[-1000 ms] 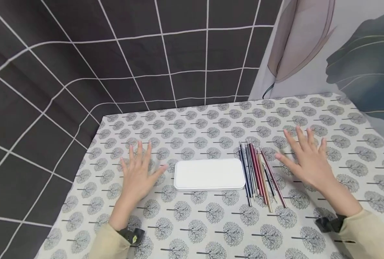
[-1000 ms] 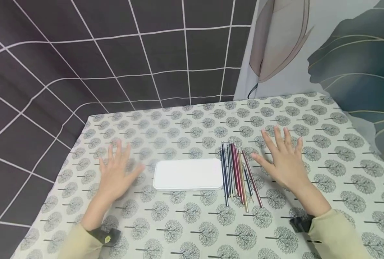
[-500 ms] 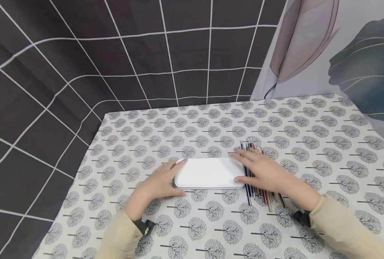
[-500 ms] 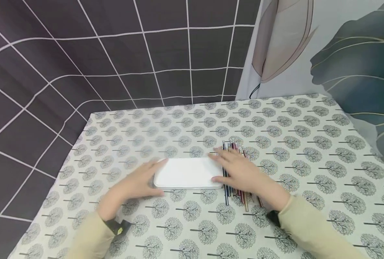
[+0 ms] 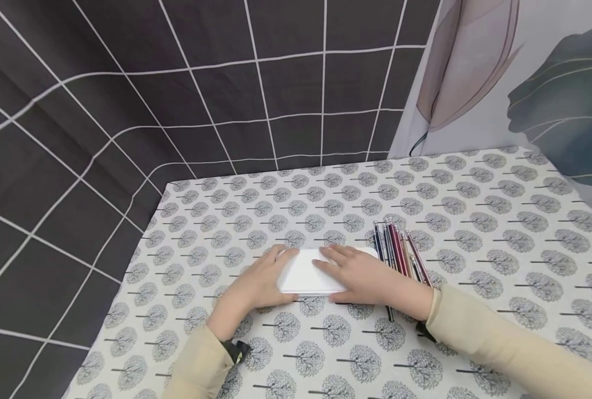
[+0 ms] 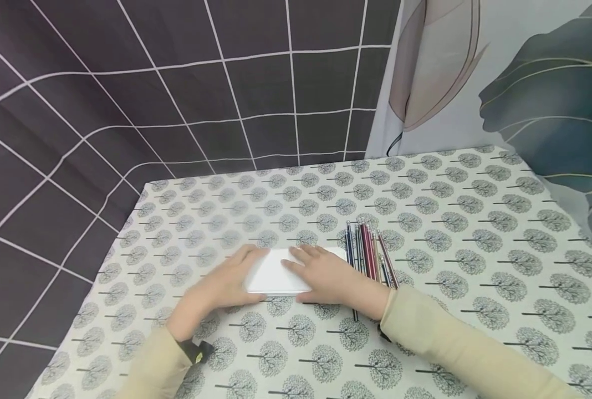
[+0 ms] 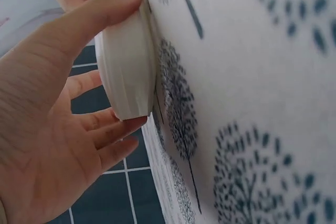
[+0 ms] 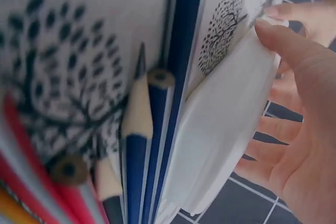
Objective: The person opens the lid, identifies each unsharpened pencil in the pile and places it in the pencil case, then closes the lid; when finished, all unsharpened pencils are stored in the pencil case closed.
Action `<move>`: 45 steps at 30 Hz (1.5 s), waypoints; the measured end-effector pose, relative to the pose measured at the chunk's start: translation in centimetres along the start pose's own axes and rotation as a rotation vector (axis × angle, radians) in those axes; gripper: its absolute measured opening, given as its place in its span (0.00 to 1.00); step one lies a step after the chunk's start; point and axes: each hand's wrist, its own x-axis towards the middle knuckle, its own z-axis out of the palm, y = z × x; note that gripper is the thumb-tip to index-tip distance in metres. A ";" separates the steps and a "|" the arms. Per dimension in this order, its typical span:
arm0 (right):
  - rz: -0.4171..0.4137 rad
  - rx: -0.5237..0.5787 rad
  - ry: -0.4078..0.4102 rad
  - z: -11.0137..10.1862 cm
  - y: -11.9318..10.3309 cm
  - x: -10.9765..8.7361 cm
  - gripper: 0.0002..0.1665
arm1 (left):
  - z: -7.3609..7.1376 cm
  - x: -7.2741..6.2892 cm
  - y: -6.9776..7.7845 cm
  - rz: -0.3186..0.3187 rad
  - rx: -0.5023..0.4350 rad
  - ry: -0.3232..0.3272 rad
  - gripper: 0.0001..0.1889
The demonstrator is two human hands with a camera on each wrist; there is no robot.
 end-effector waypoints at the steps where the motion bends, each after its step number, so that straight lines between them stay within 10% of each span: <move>1: -0.013 -0.023 0.001 0.0 -0.1 0.2 0.45 | 0.0 0.0 0.0 -0.005 0.002 0.002 0.49; 9: -0.206 -0.316 0.012 -0.1 -0.5 1.5 0.40 | 0.1 0.3 -0.3 0.064 -0.011 0.037 0.49; 18: -0.241 -0.368 -0.196 -0.8 -2.0 2.5 0.42 | -0.3 0.7 -0.4 0.106 -0.019 0.029 0.49; 30: -0.376 -0.923 -0.251 -0.2 -4.1 3.1 0.40 | -0.7 0.7 0.0 0.081 -0.025 0.002 0.50; 39: -0.416 -0.769 -0.212 -1.0 -3.8 3.2 0.36 | -0.4 0.5 -0.7 0.074 -0.065 0.010 0.51; 45: -0.357 -0.502 -0.016 -1.4 -1.7 1.6 0.35 | -0.4 0.3 -0.8 0.045 -0.126 -0.021 0.55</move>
